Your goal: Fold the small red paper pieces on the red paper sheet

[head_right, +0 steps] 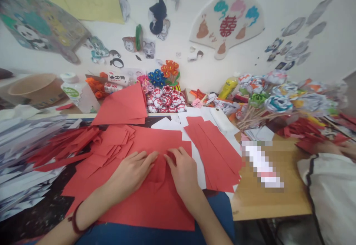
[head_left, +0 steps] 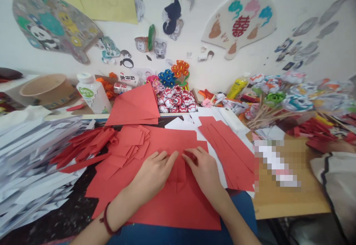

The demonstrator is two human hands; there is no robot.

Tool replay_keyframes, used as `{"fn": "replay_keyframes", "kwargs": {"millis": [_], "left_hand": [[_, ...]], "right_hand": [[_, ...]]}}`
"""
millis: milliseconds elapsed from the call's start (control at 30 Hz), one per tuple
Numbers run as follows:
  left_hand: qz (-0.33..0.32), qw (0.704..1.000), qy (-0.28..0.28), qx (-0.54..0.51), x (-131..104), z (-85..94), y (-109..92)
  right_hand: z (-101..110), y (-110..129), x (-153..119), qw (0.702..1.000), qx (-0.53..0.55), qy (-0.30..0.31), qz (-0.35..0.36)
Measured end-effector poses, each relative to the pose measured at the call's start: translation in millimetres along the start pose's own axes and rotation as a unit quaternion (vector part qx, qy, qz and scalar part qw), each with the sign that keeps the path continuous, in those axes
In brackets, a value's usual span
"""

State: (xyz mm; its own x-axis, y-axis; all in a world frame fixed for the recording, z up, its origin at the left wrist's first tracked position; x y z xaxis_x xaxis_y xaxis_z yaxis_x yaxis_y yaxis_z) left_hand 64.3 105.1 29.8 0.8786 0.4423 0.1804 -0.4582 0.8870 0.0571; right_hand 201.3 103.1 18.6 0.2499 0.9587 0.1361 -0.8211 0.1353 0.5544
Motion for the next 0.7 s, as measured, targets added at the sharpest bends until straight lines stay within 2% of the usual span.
{"fn": "replay_keyframes", "kwargs": {"millis": [133,233,300,433,600,700], "left_hand": [[0.033,0.999,-0.021,-0.026,-1,1.4,4],[0.039,0.998,-0.023,-0.034,-2,2.0,3],[0.039,0.998,-0.023,-0.036,-2,1.6,3],[0.042,0.998,-0.028,-0.034,-2,0.0,3],[0.051,0.997,-0.029,-0.041,-3,-3.1,5],[0.076,0.994,-0.047,-0.057,-5,-3.3,9]], "right_hand": [[2,5,-1,0.998,0.007,0.010,-0.054],[-1,13,-1,0.998,0.007,0.012,-0.058],[-2,17,-2,0.999,-0.012,-0.009,-0.045],[-2,28,-9,0.993,-0.090,-0.076,0.026],[-6,44,-22,0.970,-0.147,-0.111,0.161],[-4,44,-26,0.968,-0.138,-0.117,0.176]]}}
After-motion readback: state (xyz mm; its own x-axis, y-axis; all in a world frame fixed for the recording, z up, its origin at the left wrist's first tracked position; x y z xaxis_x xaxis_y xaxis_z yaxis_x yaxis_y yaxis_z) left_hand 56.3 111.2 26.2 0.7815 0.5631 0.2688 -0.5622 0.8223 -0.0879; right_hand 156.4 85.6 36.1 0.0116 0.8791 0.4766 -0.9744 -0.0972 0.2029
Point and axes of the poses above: each hand's wrist, its own x-axis towards the middle knuckle, its own z-axis out of the back of the hand, y = z × x, the point moved 8 cm from there along x, towards the middle knuckle, and after that the axes turned 10 degrees about -z, right-handed, at the moved point
